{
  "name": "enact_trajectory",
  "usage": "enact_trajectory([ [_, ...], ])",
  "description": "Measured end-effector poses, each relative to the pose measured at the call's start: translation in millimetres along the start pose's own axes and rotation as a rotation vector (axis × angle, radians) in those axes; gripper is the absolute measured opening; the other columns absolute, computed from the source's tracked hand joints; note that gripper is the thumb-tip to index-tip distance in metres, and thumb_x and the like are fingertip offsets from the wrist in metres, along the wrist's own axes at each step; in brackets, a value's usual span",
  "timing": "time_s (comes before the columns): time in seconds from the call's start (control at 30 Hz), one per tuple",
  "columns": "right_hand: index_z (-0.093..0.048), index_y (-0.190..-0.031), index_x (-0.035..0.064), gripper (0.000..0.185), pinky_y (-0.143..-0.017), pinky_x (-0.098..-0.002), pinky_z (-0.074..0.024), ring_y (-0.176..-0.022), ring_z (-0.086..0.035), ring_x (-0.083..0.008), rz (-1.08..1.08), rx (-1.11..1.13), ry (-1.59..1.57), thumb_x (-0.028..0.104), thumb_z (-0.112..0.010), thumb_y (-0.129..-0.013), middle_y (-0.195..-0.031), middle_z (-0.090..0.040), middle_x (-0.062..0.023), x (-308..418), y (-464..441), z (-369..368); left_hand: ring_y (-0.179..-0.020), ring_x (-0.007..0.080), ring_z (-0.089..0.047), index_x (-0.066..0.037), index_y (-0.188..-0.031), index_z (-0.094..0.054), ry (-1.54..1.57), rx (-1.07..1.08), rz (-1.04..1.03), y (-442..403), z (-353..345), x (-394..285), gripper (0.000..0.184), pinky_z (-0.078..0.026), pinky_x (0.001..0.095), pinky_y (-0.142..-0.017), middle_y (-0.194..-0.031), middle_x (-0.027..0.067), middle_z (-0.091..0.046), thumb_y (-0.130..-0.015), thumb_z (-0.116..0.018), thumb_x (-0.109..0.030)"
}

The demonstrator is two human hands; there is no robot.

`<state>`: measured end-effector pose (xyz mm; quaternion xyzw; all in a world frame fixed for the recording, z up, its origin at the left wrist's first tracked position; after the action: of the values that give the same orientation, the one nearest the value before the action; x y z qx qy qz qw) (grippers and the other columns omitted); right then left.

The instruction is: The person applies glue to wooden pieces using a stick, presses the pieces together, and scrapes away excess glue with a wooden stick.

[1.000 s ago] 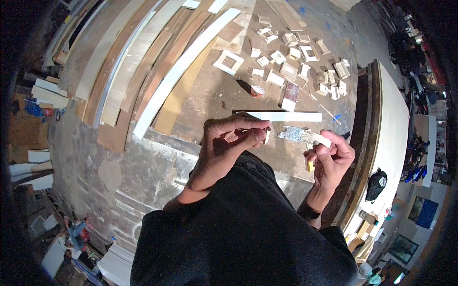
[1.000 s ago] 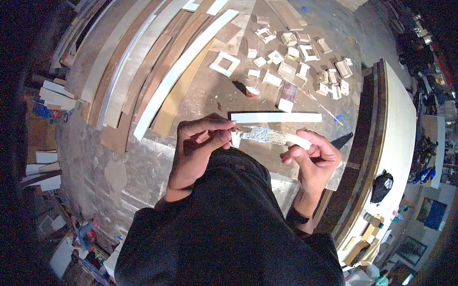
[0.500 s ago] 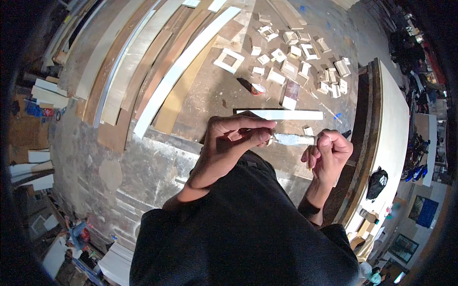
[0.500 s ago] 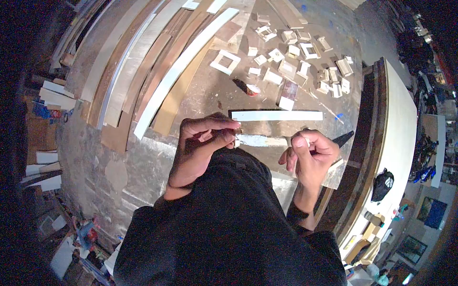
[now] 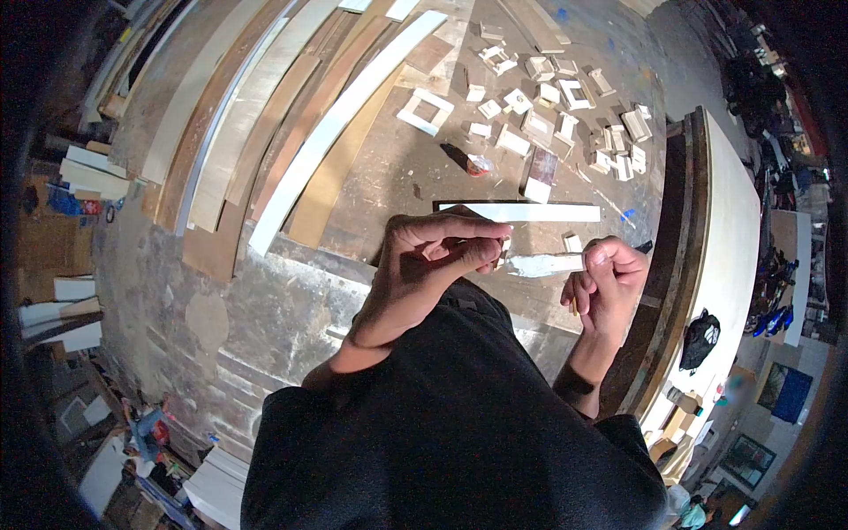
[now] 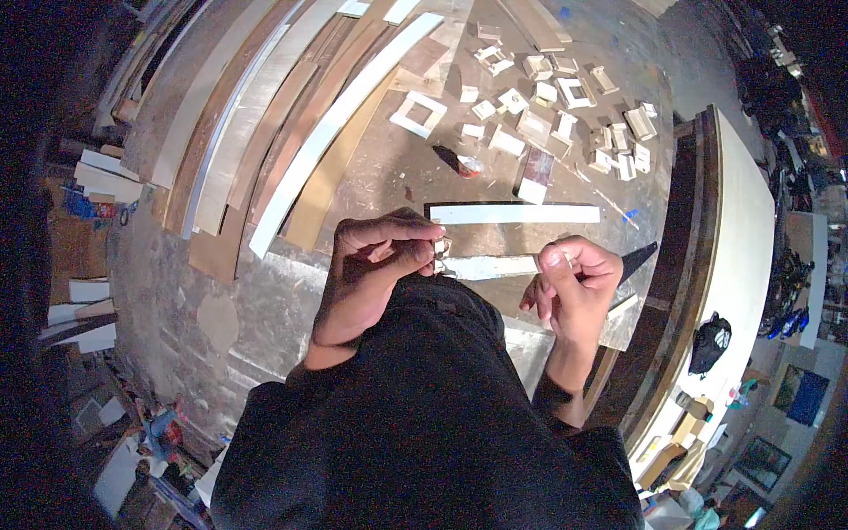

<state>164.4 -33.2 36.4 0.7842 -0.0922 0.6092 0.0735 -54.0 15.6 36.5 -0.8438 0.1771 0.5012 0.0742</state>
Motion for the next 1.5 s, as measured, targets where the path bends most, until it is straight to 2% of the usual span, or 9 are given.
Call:
enact_trajectory([
  [0.4,-0.064,-0.08,-0.0043,0.021,-0.036,-0.0286,-0.0482,-0.033,-0.045,-0.0086,-0.079,0.019,0.011,0.012,-0.067,-0.094,-0.052,-0.054,-0.0041,-7,-8,5,-0.08,0.0121,-0.061,0.002,-0.107,-0.071,0.08,0.045,-0.029,-5,0,6,0.019,-0.051,0.0272,-0.072,-0.095,0.0089,-0.069,-0.089,-0.069,0.002],
  [0.47,-0.057,-0.078,0.0005,0.027,-0.033,-0.0262,-0.0435,-0.031,-0.041,-0.0068,-0.031,-0.007,0.049,0.018,-0.063,-0.097,-0.053,-0.047,-0.0004,-1,-7,2,-0.075,0.0141,-0.061,0.001,-0.103,-0.072,0.043,-0.023,-0.028,-6,1,4,0.019,-0.05,0.0269,-0.068,-0.085,0.0079,-0.066,-0.086,-0.067,0.007],
  [0.7,-0.059,-0.082,-0.0021,0.026,-0.04,-0.027,-0.0484,-0.037,-0.047,-0.0078,0.061,-0.033,0.033,0.018,-0.062,-0.098,-0.057,-0.049,-0.002,3,-7,4,-0.078,0.0122,-0.062,0.002,-0.109,-0.069,0.086,0.004,-0.02,-7,1,7,0.022,-0.051,0.0268,-0.071,-0.089,0.0078,-0.068,-0.087,-0.07,0.002],
  [0.77,-0.064,-0.092,-0.0063,0.029,-0.044,-0.0285,-0.052,-0.044,-0.053,-0.0106,0.499,-0.089,0.293,0.022,-0.061,-0.099,-0.065,-0.053,-0.0061,24,1,4,-0.077,0.0118,-0.063,0.001,-0.11,-0.069,0.106,0.015,0.023,-8,2,8,0.023,-0.052,0.0264,-0.07,-0.088,0.0071,-0.069,-0.087,-0.071,0.001],
  [0.8,-0.066,-0.104,-0.0069,0.033,-0.047,-0.0297,-0.0539,-0.049,-0.057,-0.0136,0.611,-0.031,0.403,0.025,-0.062,-0.099,-0.074,-0.057,-0.0105,33,5,2,-0.077,0.0118,-0.063,0.001,-0.11,-0.069,0.107,0.012,0.02,-8,3,8,0.023,-0.052,0.0264,-0.07,-0.088,0.0071,-0.069,-0.087,-0.071,0.001],
  [0.9,-0.067,-0.108,-0.0054,0.032,-0.048,-0.03,-0.054,-0.05,-0.058,-0.0155,0.733,-0.047,0.48,0.025,-0.063,-0.098,-0.079,-0.059,-0.0127,36,20,-3,-0.077,0.0123,-0.064,0.001,-0.11,-0.069,0.061,-0.02,0.01,-7,6,8,0.022,-0.053,0.0265,-0.071,-0.089,0.0079,-0.07,-0.088,-0.071,0.001],
  [0.93,-0.07,-0.107,-0.0038,0.022,-0.051,-0.0277,-0.0527,-0.059,-0.067,-0.02,0.733,-0.055,0.489,0.011,-0.07,-0.091,-0.072,-0.061,-0.011,38,22,-4,-0.079,0.0138,-0.064,0.0,-0.11,-0.068,0.038,-0.063,0.001,-7,7,8,0.021,-0.052,0.0271,-0.071,-0.091,0.0083,-0.069,-0.089,-0.068,-0.001],
  [1.03,-0.072,-0.103,-0.0023,0.024,-0.054,-0.0248,-0.0504,-0.062,-0.066,-0.0179,0.79,-0.073,0.597,0.009,-0.078,-0.082,-0.078,-0.067,-0.0122,34,33,-7,-0.084,0.0159,-0.065,-0.002,-0.109,-0.066,0.047,-0.129,-0.009,-6,9,8,0.019,-0.053,0.0283,-0.072,-0.095,0.0091,-0.068,-0.09,-0.066,-0.002],
  [1.5,-0.073,-0.092,-0.0036,0.033,-0.053,-0.0254,-0.0507,-0.063,-0.064,-0.0174,0.785,-0.064,0.639,0.013,-0.088,-0.069,-0.077,-0.067,-0.0119,30,38,-29,-0.083,0.0158,-0.07,0.002,-0.109,-0.068,0.13,-0.181,-0.085,-3,14,1,0.021,-0.06,0.0291,-0.078,-0.095,0.0128,-0.072,-0.088,-0.069,0.003],
])
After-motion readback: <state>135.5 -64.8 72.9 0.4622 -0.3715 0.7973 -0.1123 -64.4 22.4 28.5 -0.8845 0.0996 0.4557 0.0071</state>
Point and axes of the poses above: each hand's wrist, its own y-axis away from the middle knuckle, its own z-axis out of the back of the hand, x = y × z, the point moved 7 cm from there along -y, towards the middle knuckle
